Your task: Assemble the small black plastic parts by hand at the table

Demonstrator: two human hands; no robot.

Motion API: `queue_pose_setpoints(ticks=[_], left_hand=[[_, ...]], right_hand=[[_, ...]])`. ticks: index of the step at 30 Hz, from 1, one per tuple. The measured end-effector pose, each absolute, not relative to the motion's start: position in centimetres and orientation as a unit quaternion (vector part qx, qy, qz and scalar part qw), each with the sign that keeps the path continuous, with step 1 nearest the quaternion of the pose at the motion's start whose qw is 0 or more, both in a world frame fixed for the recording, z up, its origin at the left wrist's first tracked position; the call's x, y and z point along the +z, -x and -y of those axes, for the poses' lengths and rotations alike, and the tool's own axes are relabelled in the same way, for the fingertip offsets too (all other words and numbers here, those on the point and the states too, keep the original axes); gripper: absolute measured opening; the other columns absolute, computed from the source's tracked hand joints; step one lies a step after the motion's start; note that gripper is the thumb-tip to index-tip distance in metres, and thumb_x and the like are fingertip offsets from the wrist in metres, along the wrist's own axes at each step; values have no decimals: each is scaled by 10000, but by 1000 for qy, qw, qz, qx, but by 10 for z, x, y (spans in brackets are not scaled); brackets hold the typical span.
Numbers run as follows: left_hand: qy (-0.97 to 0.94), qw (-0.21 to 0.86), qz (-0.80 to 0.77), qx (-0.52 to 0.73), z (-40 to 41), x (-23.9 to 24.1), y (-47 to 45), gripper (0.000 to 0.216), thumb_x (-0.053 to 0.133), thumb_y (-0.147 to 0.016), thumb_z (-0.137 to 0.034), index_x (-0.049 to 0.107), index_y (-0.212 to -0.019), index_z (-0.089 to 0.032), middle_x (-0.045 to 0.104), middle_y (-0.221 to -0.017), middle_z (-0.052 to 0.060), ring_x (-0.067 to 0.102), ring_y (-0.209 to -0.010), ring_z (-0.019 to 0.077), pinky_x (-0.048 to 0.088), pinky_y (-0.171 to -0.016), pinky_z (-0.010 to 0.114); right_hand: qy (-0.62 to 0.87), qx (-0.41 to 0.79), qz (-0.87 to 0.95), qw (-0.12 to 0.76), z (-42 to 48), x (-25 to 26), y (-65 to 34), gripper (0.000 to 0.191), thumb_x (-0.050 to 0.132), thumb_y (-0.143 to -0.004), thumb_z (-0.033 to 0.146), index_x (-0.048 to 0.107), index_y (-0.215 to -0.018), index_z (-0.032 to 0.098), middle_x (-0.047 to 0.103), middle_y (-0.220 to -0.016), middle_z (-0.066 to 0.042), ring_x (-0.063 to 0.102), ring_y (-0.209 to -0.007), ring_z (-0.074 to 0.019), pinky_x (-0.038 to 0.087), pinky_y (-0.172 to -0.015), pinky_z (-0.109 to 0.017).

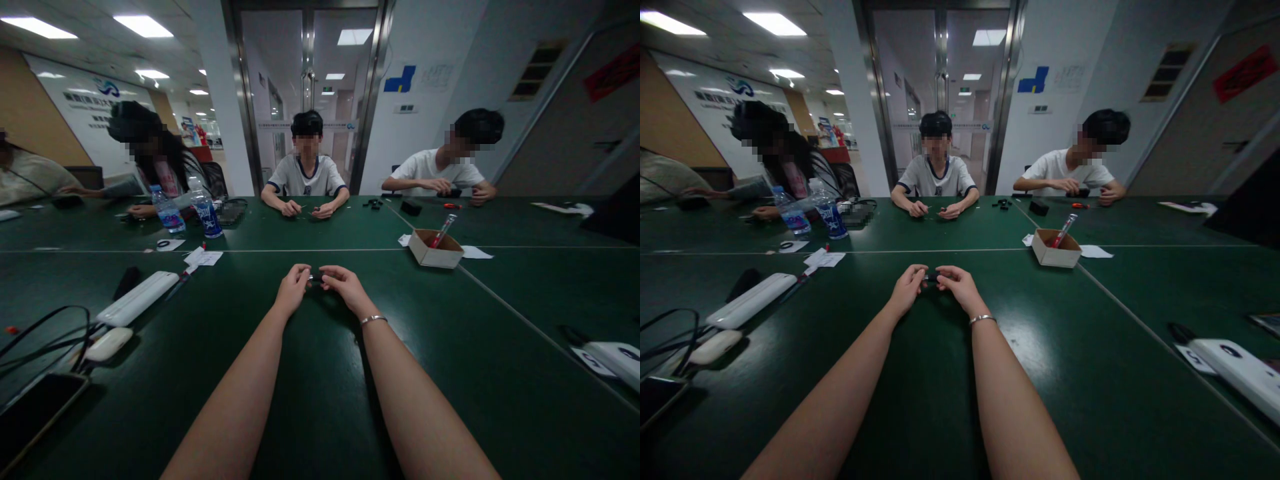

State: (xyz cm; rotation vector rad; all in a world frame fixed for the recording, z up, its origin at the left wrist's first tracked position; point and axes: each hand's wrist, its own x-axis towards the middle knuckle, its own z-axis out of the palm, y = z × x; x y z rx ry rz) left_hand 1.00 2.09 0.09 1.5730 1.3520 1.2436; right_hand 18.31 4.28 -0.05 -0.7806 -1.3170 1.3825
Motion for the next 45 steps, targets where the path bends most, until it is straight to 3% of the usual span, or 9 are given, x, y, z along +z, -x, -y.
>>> queue_pose_setpoints(ticks=[4,8,14,17,21,25,32,36,45], left_hand=[[-618,333,-516,491,-21,1,-10,274,503,-865,-270,597,-1114,-208,629,-914,35,581,-772,147,457,-718,260],[-618,348,-515,482,-23,-1,-9,273,433,-905,-309,610,-1086,-206,614,-799,20,568,-714,149,445,-668,259],[-615,350,-528,470,-22,-2,-9,269,437,-905,-322,610,-1087,-224,622,-834,15,568,-706,144,443,-661,256],[-622,336,-514,485,-21,0,-9,239,486,-882,-278,617,-1073,-221,638,-926,31,598,-844,158,458,-739,259],[-622,342,-513,483,-21,1,-10,232,472,-895,-291,617,-1058,-211,640,-911,36,595,-813,161,465,-736,268],[-640,315,-503,488,-21,1,-10,213,529,-861,-238,621,-1050,-205,636,-1042,52,591,-914,167,460,-831,281],[-619,330,-505,503,-21,2,-12,206,537,-855,-225,616,-1041,-189,642,-931,35,598,-837,154,467,-777,268],[-613,349,-512,490,-23,-2,-11,238,473,-911,-318,614,-1059,-196,631,-831,23,595,-764,155,466,-707,268],[-621,329,-510,496,-20,3,-10,242,547,-839,-187,618,-1071,-189,630,-967,48,588,-876,169,460,-812,304]], right_hand=[[328,572,550,513,-43,0,-183,433,860,-595,355,730,-966,173,679,-856,-37,630,-664,-156,524,-639,-265],[327,569,556,510,-43,0,-184,431,849,-614,361,720,-981,175,671,-879,-43,628,-683,-157,522,-654,-272],[323,571,557,509,-43,0,-184,424,842,-620,351,714,-984,175,662,-866,-39,621,-675,-152,515,-664,-277],[325,572,556,507,-43,-1,-184,419,835,-624,343,713,-986,172,662,-873,-39,619,-675,-149,512,-666,-277],[326,571,559,506,-43,-1,-184,404,824,-627,315,715,-989,171,665,-883,-38,623,-675,-148,509,-666,-273],[324,566,562,509,-44,-1,-184,398,823,-634,311,715,-989,169,669,-879,-41,622,-662,-145,507,-659,-270],[322,570,560,508,-44,-2,-185,401,817,-631,305,716,-994,167,669,-887,-40,621,-670,-142,504,-665,-266],[321,571,558,509,-43,-2,-184,387,816,-631,299,720,-983,170,669,-890,-41,622,-676,-143,506,-665,-265],[325,568,561,507,-43,-3,-185,400,829,-642,324,719,-995,171,665,-897,-48,627,-682,-150,518,-670,-275]])
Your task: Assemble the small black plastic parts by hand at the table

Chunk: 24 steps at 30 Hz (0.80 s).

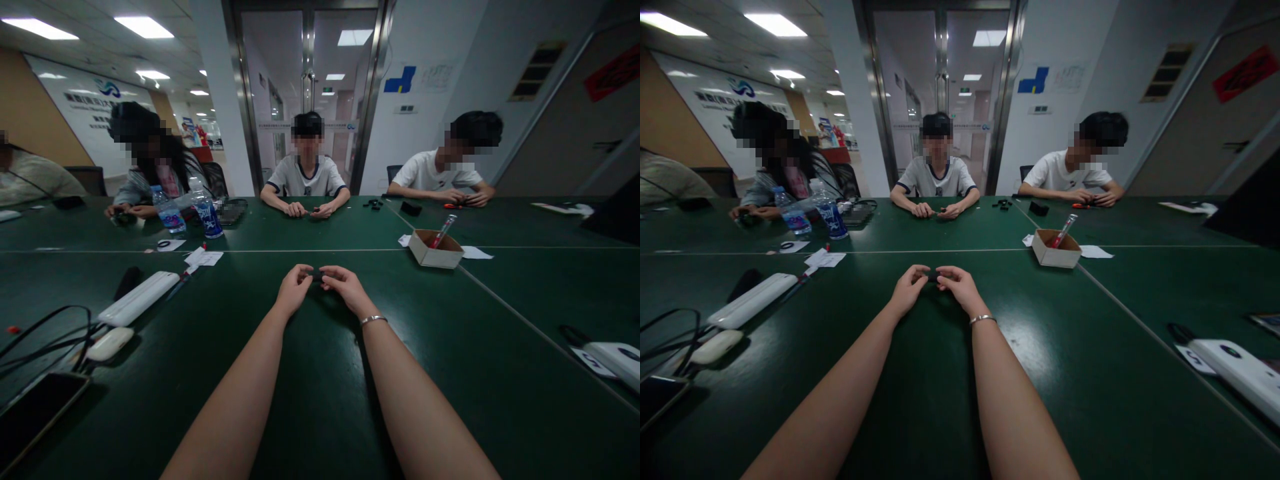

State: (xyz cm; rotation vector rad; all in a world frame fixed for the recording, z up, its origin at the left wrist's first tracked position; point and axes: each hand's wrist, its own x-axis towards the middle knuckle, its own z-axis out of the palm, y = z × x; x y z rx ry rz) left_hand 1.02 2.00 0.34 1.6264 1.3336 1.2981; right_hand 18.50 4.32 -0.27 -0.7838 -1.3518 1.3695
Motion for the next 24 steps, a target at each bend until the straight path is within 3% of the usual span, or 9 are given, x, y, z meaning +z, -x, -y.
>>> queue_pose_setpoints(ticks=[15,24], left_hand=[[-640,300,-497,504,-15,11,-11,306,582,-726,-54,631,-1005,-170,631,-966,46,578,-842,152,470,-790,285],[-620,331,-491,515,-19,6,-11,241,590,-766,-133,634,-1000,-169,642,-941,48,594,-862,158,470,-814,289]], right_hand=[[322,564,564,511,-47,-6,-185,380,812,-646,309,717,-985,166,669,-845,-39,619,-655,-142,510,-655,-267],[324,573,558,506,-45,-4,-186,405,813,-650,303,711,-1020,175,674,-891,-44,632,-679,-150,517,-676,-276]])
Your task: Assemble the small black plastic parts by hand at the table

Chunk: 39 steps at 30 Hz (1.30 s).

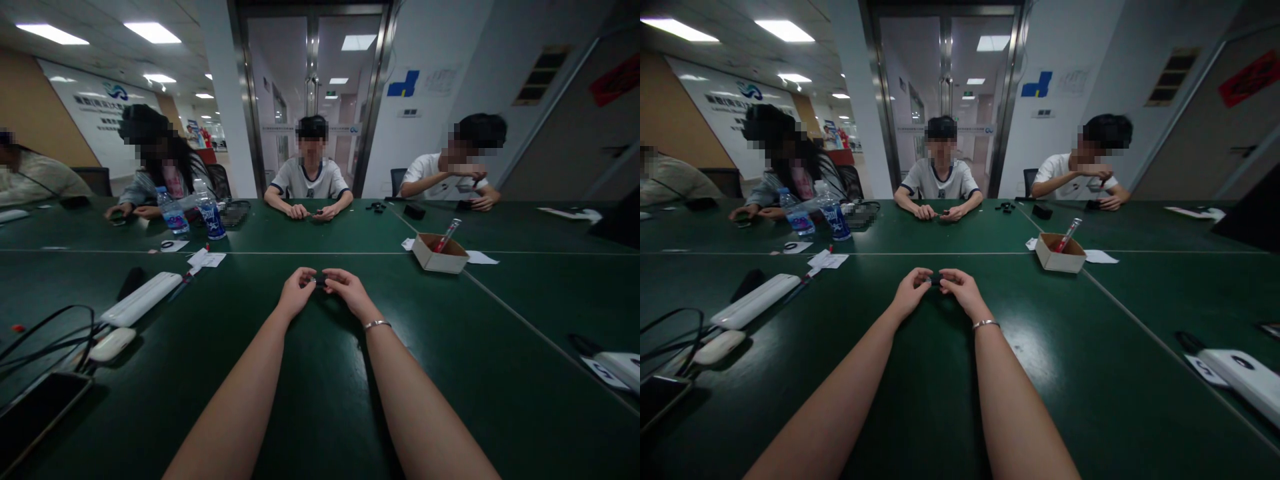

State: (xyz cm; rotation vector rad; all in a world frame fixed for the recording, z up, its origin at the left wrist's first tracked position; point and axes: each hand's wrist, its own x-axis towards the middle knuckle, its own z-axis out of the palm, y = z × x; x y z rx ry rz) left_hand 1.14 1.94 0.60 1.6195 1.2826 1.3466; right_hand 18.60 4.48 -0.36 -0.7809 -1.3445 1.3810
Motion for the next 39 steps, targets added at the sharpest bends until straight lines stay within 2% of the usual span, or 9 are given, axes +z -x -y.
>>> queue_pose_setpoints(ticks=[5,7,10,15,19,26,29,37,39], left_hand=[[-605,377,-497,496,-19,6,-13,252,461,-904,-351,619,-1007,-183,601,-748,15,561,-671,136,443,-615,235],[-596,384,-507,490,-18,6,-13,276,421,-916,-351,607,-1041,-190,589,-753,11,529,-613,123,420,-565,225],[-594,378,-500,504,-18,6,-12,271,506,-848,-252,588,-1100,-196,595,-903,27,543,-669,117,436,-590,221],[-601,375,-510,489,-20,2,-10,276,420,-911,-338,607,-1061,-200,555,-722,4,505,-604,127,386,-531,219],[-599,349,-518,501,-22,1,-9,275,464,-871,-256,599,-1104,-205,591,-876,25,526,-649,121,412,-569,226],[-606,368,-505,492,-23,-3,-10,278,456,-879,-283,593,-1111,-217,585,-774,-7,506,-602,116,395,-568,228],[-608,375,-509,479,-23,-2,-10,295,403,-916,-345,594,-1099,-213,537,-623,-28,484,-545,122,369,-538,226],[-608,378,-504,482,-21,1,-12,304,428,-906,-377,602,-1079,-198,535,-598,-30,483,-514,114,367,-510,220],[-603,376,-504,490,-21,1,-12,284,473,-881,-339,595,-1097,-200,569,-680,-20,506,-546,109,393,-536,221]], right_hand=[[325,581,547,507,-43,0,-185,404,829,-625,324,720,-981,168,678,-849,-40,631,-673,-155,520,-664,-273],[327,582,546,506,-42,1,-184,406,836,-615,327,720,-970,169,681,-830,-38,631,-668,-157,520,-659,-274],[328,580,549,505,-42,1,-184,411,841,-616,330,718,-975,173,682,-828,-40,631,-672,-158,520,-667,-279],[334,581,549,500,-42,1,-185,421,843,-606,349,717,-966,170,686,-854,-50,632,-678,-166,520,-671,-294],[328,583,550,500,-42,1,-184,422,841,-609,346,715,-970,168,688,-850,-47,626,-668,-156,512,-664,-282],[326,588,543,503,-43,-1,-184,421,846,-612,341,712,-969,163,683,-833,-47,625,-669,-153,514,-651,-268],[324,588,546,501,-43,-1,-184,420,841,-615,334,714,-977,164,682,-864,-52,628,-678,-152,518,-653,-266],[328,584,545,505,-43,0,-184,404,826,-615,326,725,-974,172,692,-886,-51,638,-682,-154,525,-655,-269],[328,582,544,508,-43,0,-184,402,830,-616,335,726,-968,174,694,-882,-49,640,-680,-157,528,-653,-273]])
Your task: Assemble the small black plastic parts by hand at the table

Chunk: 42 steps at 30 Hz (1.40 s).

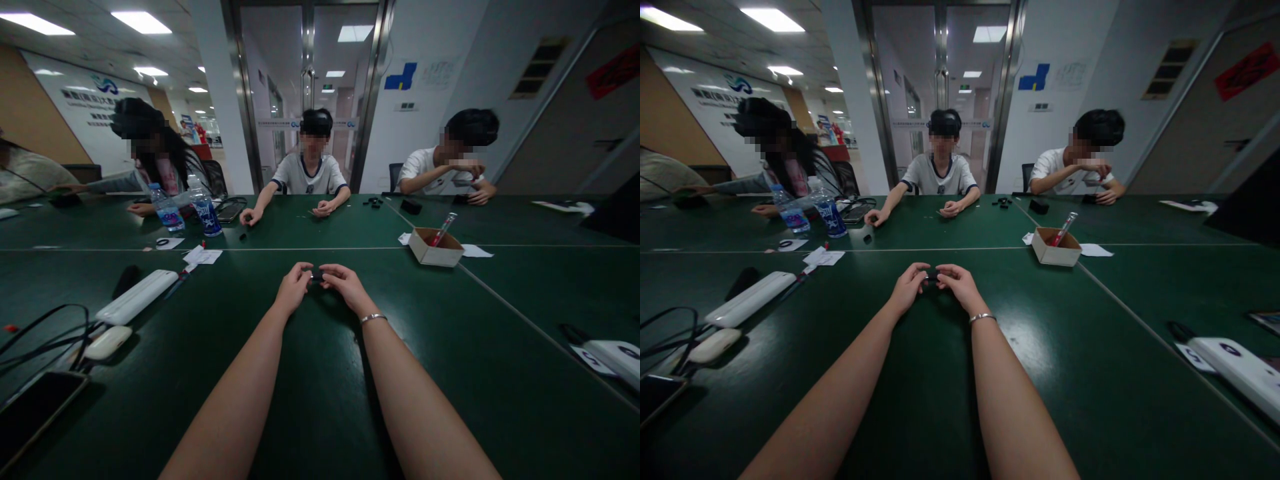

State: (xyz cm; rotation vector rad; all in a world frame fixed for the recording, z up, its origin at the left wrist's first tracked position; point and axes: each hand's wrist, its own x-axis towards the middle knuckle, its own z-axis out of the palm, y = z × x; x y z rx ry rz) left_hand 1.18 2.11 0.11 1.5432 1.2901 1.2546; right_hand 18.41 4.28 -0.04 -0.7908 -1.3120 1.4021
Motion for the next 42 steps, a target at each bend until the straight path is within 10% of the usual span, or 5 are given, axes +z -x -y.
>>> queue_pose_setpoints(ticks=[42], left_hand=[[-617,363,-513,473,-21,2,-12,283,420,-886,-314,627,-1052,-215,551,-685,-20,478,-554,118,372,-544,231]], right_hand=[[321,581,543,514,-45,-3,-184,361,808,-627,293,718,-951,162,690,-848,-43,638,-656,-143,523,-632,-240]])
